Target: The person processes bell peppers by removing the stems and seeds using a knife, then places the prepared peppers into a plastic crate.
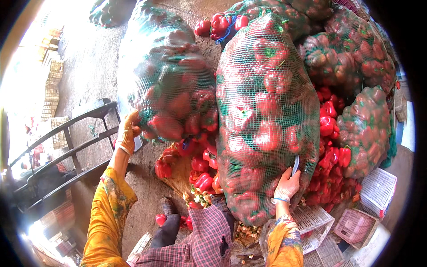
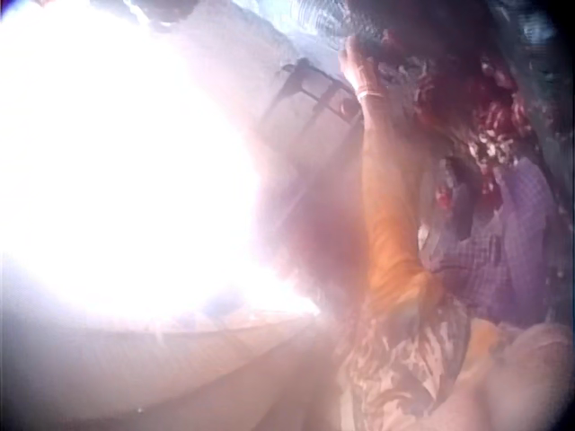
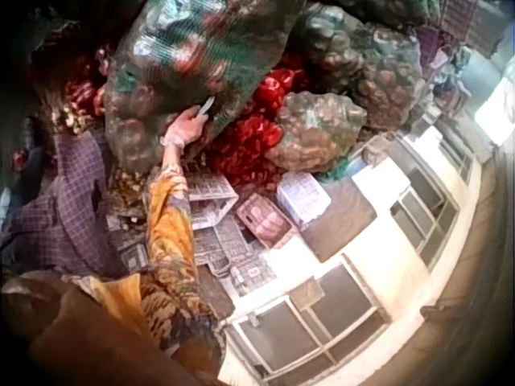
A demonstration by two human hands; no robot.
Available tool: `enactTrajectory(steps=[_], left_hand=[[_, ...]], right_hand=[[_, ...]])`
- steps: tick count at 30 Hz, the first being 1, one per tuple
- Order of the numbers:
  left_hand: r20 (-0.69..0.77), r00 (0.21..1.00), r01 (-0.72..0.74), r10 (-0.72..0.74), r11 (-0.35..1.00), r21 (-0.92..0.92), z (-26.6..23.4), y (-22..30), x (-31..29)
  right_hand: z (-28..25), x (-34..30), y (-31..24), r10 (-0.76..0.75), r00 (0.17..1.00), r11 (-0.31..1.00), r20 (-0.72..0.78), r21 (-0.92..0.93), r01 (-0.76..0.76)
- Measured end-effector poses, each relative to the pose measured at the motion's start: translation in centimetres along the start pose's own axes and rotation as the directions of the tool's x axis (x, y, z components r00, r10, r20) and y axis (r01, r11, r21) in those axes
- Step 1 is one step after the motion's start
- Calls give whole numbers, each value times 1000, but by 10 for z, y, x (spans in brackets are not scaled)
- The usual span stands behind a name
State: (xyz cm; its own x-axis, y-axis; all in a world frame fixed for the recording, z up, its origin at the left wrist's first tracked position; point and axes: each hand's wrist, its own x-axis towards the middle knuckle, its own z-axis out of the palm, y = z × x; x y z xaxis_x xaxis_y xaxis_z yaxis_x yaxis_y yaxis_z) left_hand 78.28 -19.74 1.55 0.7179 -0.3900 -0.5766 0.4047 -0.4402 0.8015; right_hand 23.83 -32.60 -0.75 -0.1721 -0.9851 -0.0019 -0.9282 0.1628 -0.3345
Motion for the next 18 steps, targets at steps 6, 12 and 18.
enactTrajectory(steps=[6,12,18], left_hand=[[-61,982,-148,178,932,330,34,26,-8],[-105,906,-306,409,808,503,54,20,-2],[16,888,-361,460,672,647,88,43,-29]], right_hand=[[1,1,0,-7,1000,1000,-25,30,8],[-1,0,-2,-39,999,999,-14,23,39],[-1,-3,-1,-28,998,997,-49,67,31]])
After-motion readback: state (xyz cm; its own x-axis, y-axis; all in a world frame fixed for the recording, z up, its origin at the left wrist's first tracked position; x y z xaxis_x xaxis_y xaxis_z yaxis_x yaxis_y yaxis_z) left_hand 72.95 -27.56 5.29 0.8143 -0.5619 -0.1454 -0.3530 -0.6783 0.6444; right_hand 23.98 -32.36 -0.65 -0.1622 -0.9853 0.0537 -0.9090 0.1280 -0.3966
